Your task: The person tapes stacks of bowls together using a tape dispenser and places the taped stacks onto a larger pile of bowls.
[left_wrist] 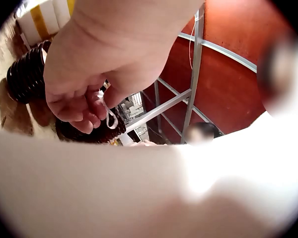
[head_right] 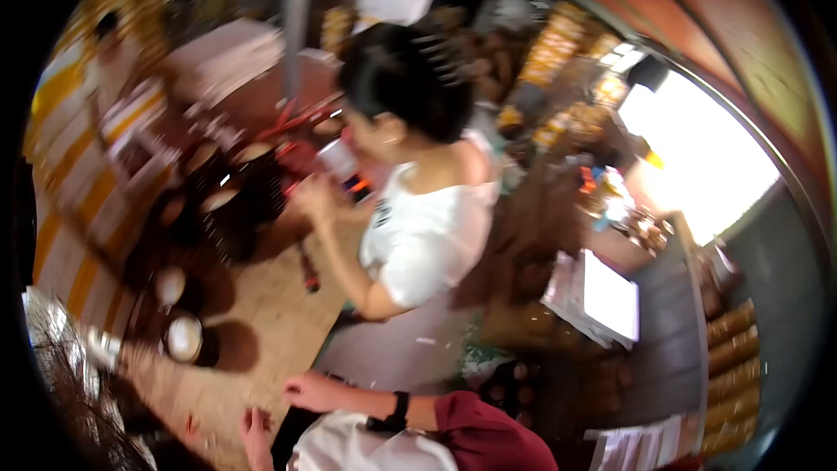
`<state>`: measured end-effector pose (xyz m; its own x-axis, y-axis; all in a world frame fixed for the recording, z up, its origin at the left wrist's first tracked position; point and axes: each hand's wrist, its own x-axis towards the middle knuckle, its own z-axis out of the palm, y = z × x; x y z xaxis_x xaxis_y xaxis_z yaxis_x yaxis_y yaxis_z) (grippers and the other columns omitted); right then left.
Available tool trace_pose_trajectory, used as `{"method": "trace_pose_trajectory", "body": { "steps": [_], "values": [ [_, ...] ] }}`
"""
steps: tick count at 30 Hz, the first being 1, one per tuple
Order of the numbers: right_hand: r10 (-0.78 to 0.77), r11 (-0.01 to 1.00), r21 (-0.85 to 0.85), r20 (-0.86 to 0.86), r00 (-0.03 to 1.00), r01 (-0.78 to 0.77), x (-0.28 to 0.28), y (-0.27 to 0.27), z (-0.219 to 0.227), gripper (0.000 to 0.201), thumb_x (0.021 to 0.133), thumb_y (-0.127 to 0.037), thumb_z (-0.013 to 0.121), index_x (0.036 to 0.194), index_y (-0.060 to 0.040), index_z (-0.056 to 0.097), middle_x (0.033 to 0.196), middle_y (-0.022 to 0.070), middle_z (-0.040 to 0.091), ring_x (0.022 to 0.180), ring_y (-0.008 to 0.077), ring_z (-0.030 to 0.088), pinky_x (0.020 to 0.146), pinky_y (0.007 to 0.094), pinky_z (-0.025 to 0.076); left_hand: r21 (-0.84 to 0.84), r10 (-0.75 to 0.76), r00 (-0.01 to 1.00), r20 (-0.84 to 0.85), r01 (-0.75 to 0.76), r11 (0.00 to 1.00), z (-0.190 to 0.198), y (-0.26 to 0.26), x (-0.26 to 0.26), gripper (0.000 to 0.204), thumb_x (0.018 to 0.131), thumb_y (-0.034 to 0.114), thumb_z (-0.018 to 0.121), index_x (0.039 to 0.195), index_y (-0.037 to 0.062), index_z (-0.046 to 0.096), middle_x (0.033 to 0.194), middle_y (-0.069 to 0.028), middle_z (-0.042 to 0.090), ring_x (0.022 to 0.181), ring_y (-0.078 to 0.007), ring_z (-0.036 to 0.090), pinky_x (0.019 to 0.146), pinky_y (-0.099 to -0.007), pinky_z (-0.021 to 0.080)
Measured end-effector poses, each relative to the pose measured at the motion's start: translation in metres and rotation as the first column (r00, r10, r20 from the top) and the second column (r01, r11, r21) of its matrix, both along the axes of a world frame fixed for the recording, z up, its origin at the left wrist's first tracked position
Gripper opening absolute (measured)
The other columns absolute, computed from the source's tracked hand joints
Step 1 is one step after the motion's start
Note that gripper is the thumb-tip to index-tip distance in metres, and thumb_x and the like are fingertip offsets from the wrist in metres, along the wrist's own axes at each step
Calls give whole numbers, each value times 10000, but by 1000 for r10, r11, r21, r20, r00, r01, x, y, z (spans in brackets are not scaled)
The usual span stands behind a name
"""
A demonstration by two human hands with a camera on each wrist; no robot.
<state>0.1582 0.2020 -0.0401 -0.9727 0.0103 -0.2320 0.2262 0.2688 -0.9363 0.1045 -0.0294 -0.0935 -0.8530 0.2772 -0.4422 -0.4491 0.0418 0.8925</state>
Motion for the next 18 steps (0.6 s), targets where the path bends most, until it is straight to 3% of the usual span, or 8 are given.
{"method": "trace_pose_trajectory", "body": {
  "steps": [1, 3, 5, 8, 10, 13, 18],
  "values": [
    [36, 993, 114, -34, 999, -32, -1, 4, 19, 250, 936, -243, 659, 983, 3, 663, 839, 167, 710, 782, 246, 700, 740, 358, 537, 37, -56, 998, 6, 56, 998, 5, 5, -4, 171, 1029, 172, 575, 904, 54, 574, 718, 3, 571, 614, -73, 507, 552, -231, 414],
    [21, 1000, 23, -116, 993, -18, -3, 1, 30, 235, 955, -216, 630, 1039, 3, 650, 863, 135, 725, 805, 218, 696, 741, 355, 534, 122, -138, 987, -80, 147, 982, 13, 38, -21, 160, 1022, 156, 584, 907, 44, 583, 724, -3, 580, 617, -81, 516, 563, -235, 423],
    [90, 995, -23, -86, 992, -93, -7, -3, 26, 212, 970, -188, 613, 1072, -4, 644, 882, 115, 732, 820, 191, 694, 743, 337, 535, 163, -170, 975, -143, 192, 968, 20, 43, -22, 149, 1014, 141, 592, 909, 35, 591, 729, -9, 590, 620, -88, 526, 573, -238, 432],
    [62, 978, -194, -70, 996, -75, -7, -9, 33, 195, 972, -174, 618, 1076, -11, 644, 890, 94, 736, 813, 174, 693, 736, 330, 535, 198, -167, 962, -215, 210, 957, 32, 39, -11, 133, 1004, 117, 605, 913, 20, 603, 737, -18, 604, 624, -99, 539, 589, -243, 445],
    [-30, 988, -151, -105, 994, 14, -2, -8, 51, 202, 966, -182, 632, 1070, -10, 642, 902, 105, 735, 792, 200, 692, 733, 343, 534, 199, -173, 973, -155, 202, 959, 43, 48, -16, 112, 985, 87, 626, 918, -3, 627, 759, -37, 630, 647, -112, 567, 611, -252, 462],
    [-110, 994, 0, -209, 972, 113, -3, -7, 41, 197, 952, -163, 642, 1072, -6, 639, 888, 136, 719, 780, 259, 690, 734, 357, 532, 231, -138, 990, -36, 143, 962, 62, 56, -19, 94, 958, 57, 658, 923, -29, 670, 798, -57, 667, 694, -123, 615, 633, -257, 480],
    [-211, 957, 114, -351, 912, 265, -4, -8, 38, 155, 940, -140, 642, 1025, -10, 631, 890, 161, 693, 806, 338, 683, 717, 407, 531, 418, -118, 985, 130, 54, 907, 74, 62, -21, 128, 975, 128, 662, 1010, 6, 644, 951, -118, 711, 713, -156, 640, 644, -275, 505]
  ]
}}
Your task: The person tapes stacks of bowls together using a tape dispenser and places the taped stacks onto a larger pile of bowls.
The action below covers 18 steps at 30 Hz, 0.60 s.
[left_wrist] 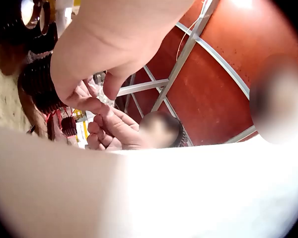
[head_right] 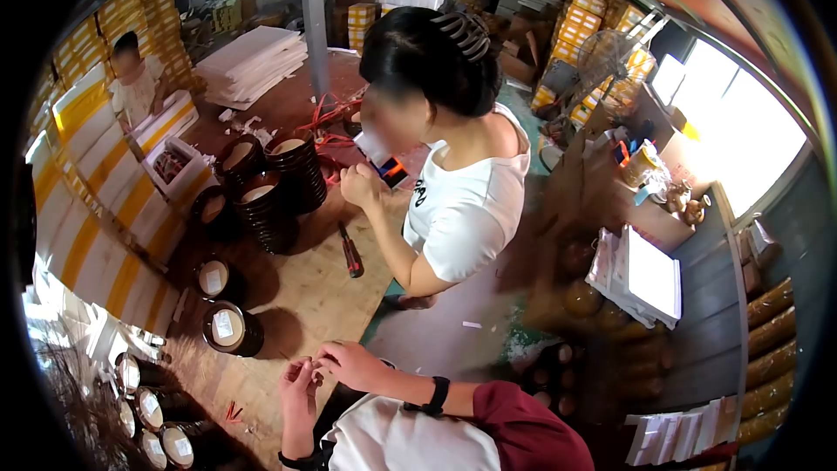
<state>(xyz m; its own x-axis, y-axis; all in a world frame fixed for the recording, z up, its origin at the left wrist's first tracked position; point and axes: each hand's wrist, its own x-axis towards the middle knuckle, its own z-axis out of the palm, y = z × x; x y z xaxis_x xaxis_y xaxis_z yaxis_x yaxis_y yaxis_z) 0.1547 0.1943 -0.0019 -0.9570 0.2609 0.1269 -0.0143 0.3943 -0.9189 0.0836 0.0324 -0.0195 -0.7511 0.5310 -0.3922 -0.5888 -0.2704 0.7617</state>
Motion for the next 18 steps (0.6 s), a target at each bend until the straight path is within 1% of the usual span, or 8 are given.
{"method": "trace_pose_trajectory", "body": {
  "steps": [3, 4, 7, 8, 11, 12, 14, 18],
  "values": [
    [-126, 980, 150, -34, 991, 130, -2, 4, -7, 139, 944, -140, 631, 994, -11, 618, 899, 168, 682, 836, 364, 673, 723, 431, 526, 42, 38, 999, -3, -38, 998, -4, -10, -5, 122, 983, 128, 646, 1007, 8, 645, 985, -141, 718, 729, -163, 645, 676, -288, 511],
    [-149, 981, 138, 86, 985, 136, -1, 7, -1, 152, 946, -156, 634, 992, -13, 612, 906, 173, 676, 861, 365, 668, 739, 430, 522, 66, 21, 999, -25, -19, 998, -3, -15, -8, 147, 1002, 146, 610, 1027, 6, 647, 1026, -153, 717, 779, -175, 664, 712, -290, 513],
    [-66, 995, 76, 100, 993, 58, -2, 10, 9, 167, 952, -176, 635, 997, -16, 615, 903, 170, 676, 845, 357, 666, 738, 427, 523, 44, 95, 994, -48, -93, 995, 26, -15, -7, 172, 1016, 158, 579, 1049, 4, 648, 1077, -164, 710, 833, -185, 684, 715, -278, 511],
    [1, 997, 71, 55, 998, -5, -3, 8, 9, 174, 953, -181, 637, 1013, -20, 615, 896, 166, 677, 829, 355, 665, 731, 425, 525, 21, 33, 990, -141, -30, 999, 19, -21, -9, 288, 1044, 247, 527, 1160, 1, 619, 1201, -174, 674, 985, -214, 683, 795, -310, 511],
    [117, 993, -35, 56, 992, -115, -8, 1, 12, 230, 953, -205, 650, 1093, -31, 598, 872, 153, 684, 789, 342, 670, 715, 415, 535, 45, 30, 984, -174, -23, 999, 35, -10, 1, 399, 1055, 327, 484, 1283, 7, 557, 1304, -170, 625, 1122, -240, 642, 911, -351, 486],
    [140, 987, -86, 79, 987, -133, -10, -1, 14, 258, 953, -214, 656, 1125, -34, 589, 864, 149, 687, 777, 336, 673, 710, 411, 539, 74, -50, 977, -207, 66, 995, 19, -15, 1, 540, 1056, 432, 439, 1402, 19, 461, 1414, -172, 543, 1276, -272, 551, 1041, -392, 420],
    [54, 996, -72, 112, 992, -46, -13, -2, 16, 254, 943, -201, 670, 1122, -38, 595, 892, 148, 702, 804, 299, 697, 716, 381, 549, 232, -35, 983, -183, 78, 970, 16, -7, -1, 600, 1050, 476, 429, 1445, 25, 416, 1469, -187, 488, 1333, -291, 494, 1091, -411, 379],
    [-98, 985, -132, 96, 990, 111, -16, 1, 29, 215, 937, -175, 697, 1062, -14, 628, 882, 107, 709, 805, 176, 696, 720, 312, 552, 395, -25, 989, -142, 80, 915, 62, -13, 1, 730, 1038, 589, 329, 1524, 44, 323, 1590, -226, 318, 1455, -333, 333, 1184, -472, 258]
  ]
}}
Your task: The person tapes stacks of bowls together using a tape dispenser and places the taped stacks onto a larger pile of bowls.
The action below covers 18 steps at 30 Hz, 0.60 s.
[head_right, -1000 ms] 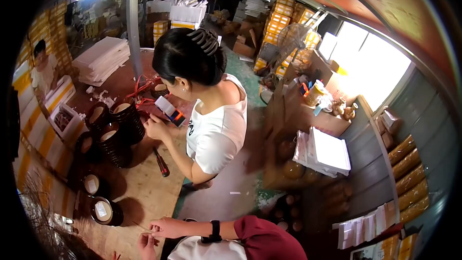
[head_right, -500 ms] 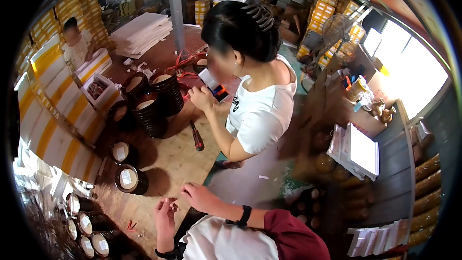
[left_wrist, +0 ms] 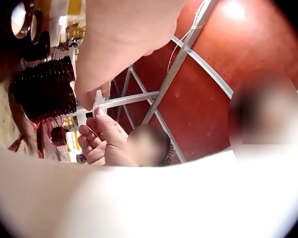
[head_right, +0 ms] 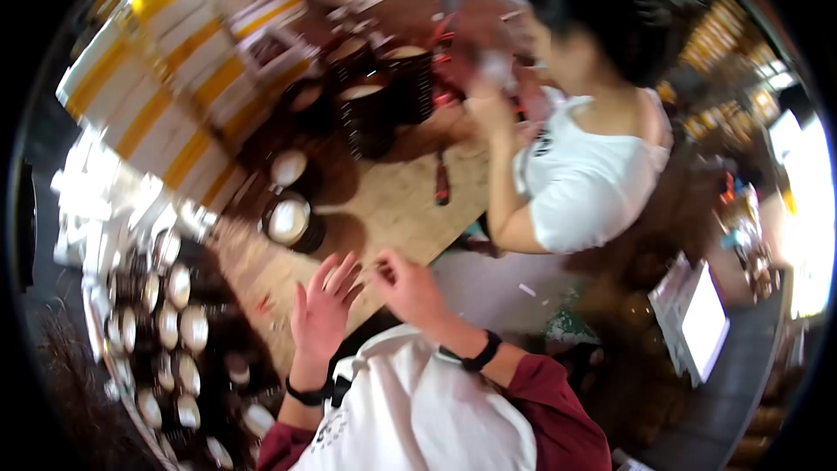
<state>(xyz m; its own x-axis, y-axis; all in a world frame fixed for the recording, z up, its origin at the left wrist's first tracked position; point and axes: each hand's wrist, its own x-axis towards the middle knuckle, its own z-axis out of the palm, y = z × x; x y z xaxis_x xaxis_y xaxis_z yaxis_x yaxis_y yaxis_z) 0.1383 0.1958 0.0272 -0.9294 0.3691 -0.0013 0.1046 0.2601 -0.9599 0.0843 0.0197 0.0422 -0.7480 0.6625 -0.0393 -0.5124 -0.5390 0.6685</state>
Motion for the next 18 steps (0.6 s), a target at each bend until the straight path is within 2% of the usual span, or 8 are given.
{"method": "trace_pose_trajectory", "body": {
  "steps": [1, 3, 5, 7, 8, 11, 14, 18],
  "values": [
    [-11, 1000, 23, -86, 996, 13, -4, 2, 2, 165, 920, -138, 696, 1010, -12, 639, 857, 142, 714, 755, 223, 714, 667, 325, 556, 68, -15, 1000, 13, 15, 998, 4, -2, -3, 740, 1038, 606, 291, 1526, 52, 334, 1607, -237, 282, 1464, -346, 315, 1194, -489, 238],
    [23, 998, -62, -95, 995, -29, -5, 7, 14, 134, 917, -96, 688, 1008, -8, 646, 862, 97, 702, 761, 175, 690, 663, 284, 541, 148, -13, 999, 41, 7, 989, 14, -3, -5, 767, 1031, 631, 258, 1534, 56, 326, 1605, -238, 284, 1477, -348, 293, 1208, -495, 205],
    [70, 997, 26, -166, 984, -66, -3, 9, 29, 114, 916, -66, 669, 1006, -2, 642, 891, 101, 681, 770, 168, 681, 654, 278, 537, 216, -42, 997, 57, 29, 976, 20, -3, -2, 790, 1025, 651, 233, 1540, 59, 319, 1604, -239, 286, 1485, -349, 277, 1219, -499, 176],
    [108, 994, 27, -190, 976, -105, -1, 10, 42, 108, 913, -53, 660, 1002, 5, 641, 900, 102, 663, 770, 168, 673, 654, 279, 535, 267, -78, 995, 61, 59, 962, 22, -3, 0, 808, 1019, 667, 216, 1544, 61, 315, 1603, -241, 286, 1489, -347, 267, 1227, -503, 150],
    [125, 992, 28, -203, 971, -122, 0, 10, 48, 106, 912, -47, 656, 1000, 8, 640, 905, 102, 654, 770, 168, 669, 654, 280, 535, 267, -100, 994, 33, 88, 960, 21, -2, -1, 835, 1009, 687, 196, 1557, 61, 270, 1601, -235, 300, 1500, -317, 252, 1227, -485, 137],
    [173, 985, 53, -229, 958, -165, -1, 12, 59, 138, 902, -37, 662, 1030, 10, 635, 889, 103, 637, 750, 176, 660, 656, 289, 536, 261, -98, 993, 71, 76, 962, 22, -1, 1, 837, 1009, 689, 195, 1553, 60, 280, 1594, -238, 311, 1501, -312, 250, 1228, -489, 137],
    [117, 993, 8, -234, 965, -118, -2, 9, 64, 182, 897, -36, 672, 1066, 9, 624, 898, 114, 643, 747, 180, 659, 662, 298, 539, 248, -101, 991, 82, 77, 966, 23, 0, 2, 839, 1007, 692, 190, 1549, 59, 290, 1592, -235, 315, 1500, -310, 254, 1232, -496, 136],
    [112, 992, 81, -263, 958, -93, -4, 10, 65, 214, 900, -43, 680, 1101, 2, 619, 891, 113, 651, 747, 181, 659, 659, 302, 540, 275, -123, 990, 63, 102, 956, 20, 1, -1, 836, 1008, 690, 189, 1544, 58, 297, 1599, -229, 302, 1498, -312, 258, 1236, -504, 137]
  ]
}}
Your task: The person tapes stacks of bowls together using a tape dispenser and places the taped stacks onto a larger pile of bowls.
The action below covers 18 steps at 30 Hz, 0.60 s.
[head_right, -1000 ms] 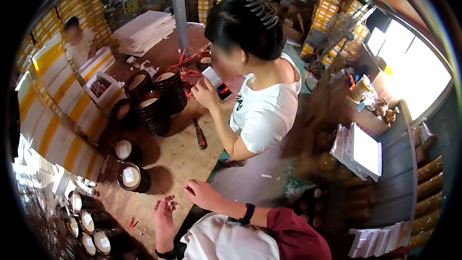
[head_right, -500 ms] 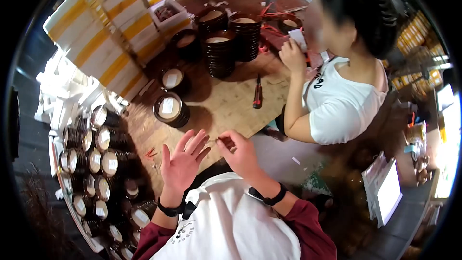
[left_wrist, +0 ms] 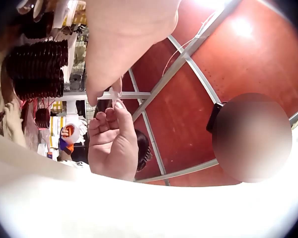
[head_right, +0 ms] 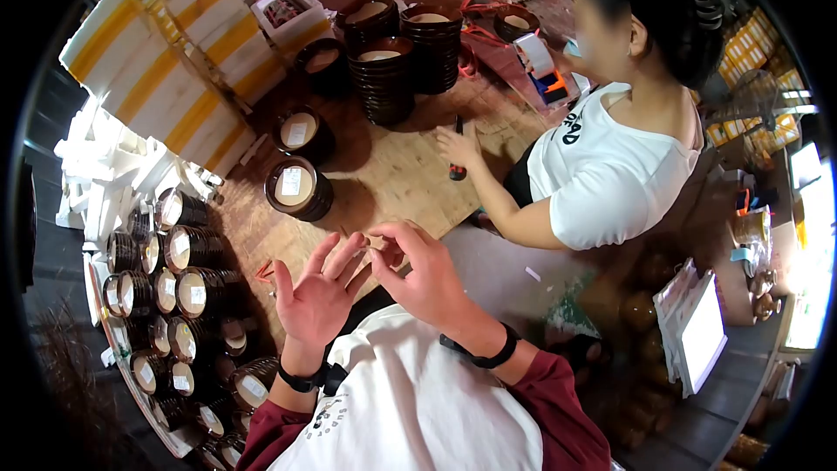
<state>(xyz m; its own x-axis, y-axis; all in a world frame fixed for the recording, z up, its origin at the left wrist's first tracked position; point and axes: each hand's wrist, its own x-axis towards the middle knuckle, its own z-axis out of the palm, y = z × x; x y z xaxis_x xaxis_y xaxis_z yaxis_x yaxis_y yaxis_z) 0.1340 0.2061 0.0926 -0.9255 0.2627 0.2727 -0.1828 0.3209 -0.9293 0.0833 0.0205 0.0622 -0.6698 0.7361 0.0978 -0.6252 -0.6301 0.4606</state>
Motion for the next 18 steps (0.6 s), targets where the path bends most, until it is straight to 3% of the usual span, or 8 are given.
{"method": "trace_pose_trajectory", "body": {
  "steps": [2, 5, 11, 18],
  "values": [
    [-18, 999, 47, 4, 1000, 17, 0, 0, 1, 207, 903, -49, 684, 1095, 4, 626, 886, 108, 658, 750, 181, 662, 658, 302, 538, -7, 0, 1000, 7, 0, 1000, 0, 1, 0, 835, 1008, 689, 188, 1542, 57, 300, 1601, -227, 298, 1499, -313, 257, 1237, -507, 136],
    [-11, 998, -68, 36, 999, 14, -3, -1, -2, 170, 910, -51, 679, 1067, 4, 643, 874, 97, 662, 751, 177, 663, 656, 297, 532, -38, 25, 1000, -18, -25, 999, -2, 3, 1, 835, 1009, 686, 185, 1542, 54, 297, 1601, -231, 298, 1504, -321, 248, 1233, -506, 140],
    [-7, 989, -143, 88, 996, 20, -6, 0, -5, 96, 915, -51, 669, 991, 4, 650, 859, 89, 654, 745, 166, 659, 655, 279, 519, -84, 23, 995, -98, -32, 996, -6, 2, 1, 837, 1008, 688, 200, 1536, 45, 291, 1600, -247, 289, 1508, -334, 239, 1223, -501, 151],
    [-8, 1000, 11, 24, 1000, 8, -9, 0, -7, 85, 870, 2, 691, 931, 10, 633, 812, 76, 616, 678, 146, 612, 616, 273, 503, -286, 54, 921, -385, -174, 942, -6, 3, 9, 848, 1010, 677, 255, 1512, -5, 298, 1579, -273, 312, 1497, -346, 266, 1230, -501, 143]
  ]
}}
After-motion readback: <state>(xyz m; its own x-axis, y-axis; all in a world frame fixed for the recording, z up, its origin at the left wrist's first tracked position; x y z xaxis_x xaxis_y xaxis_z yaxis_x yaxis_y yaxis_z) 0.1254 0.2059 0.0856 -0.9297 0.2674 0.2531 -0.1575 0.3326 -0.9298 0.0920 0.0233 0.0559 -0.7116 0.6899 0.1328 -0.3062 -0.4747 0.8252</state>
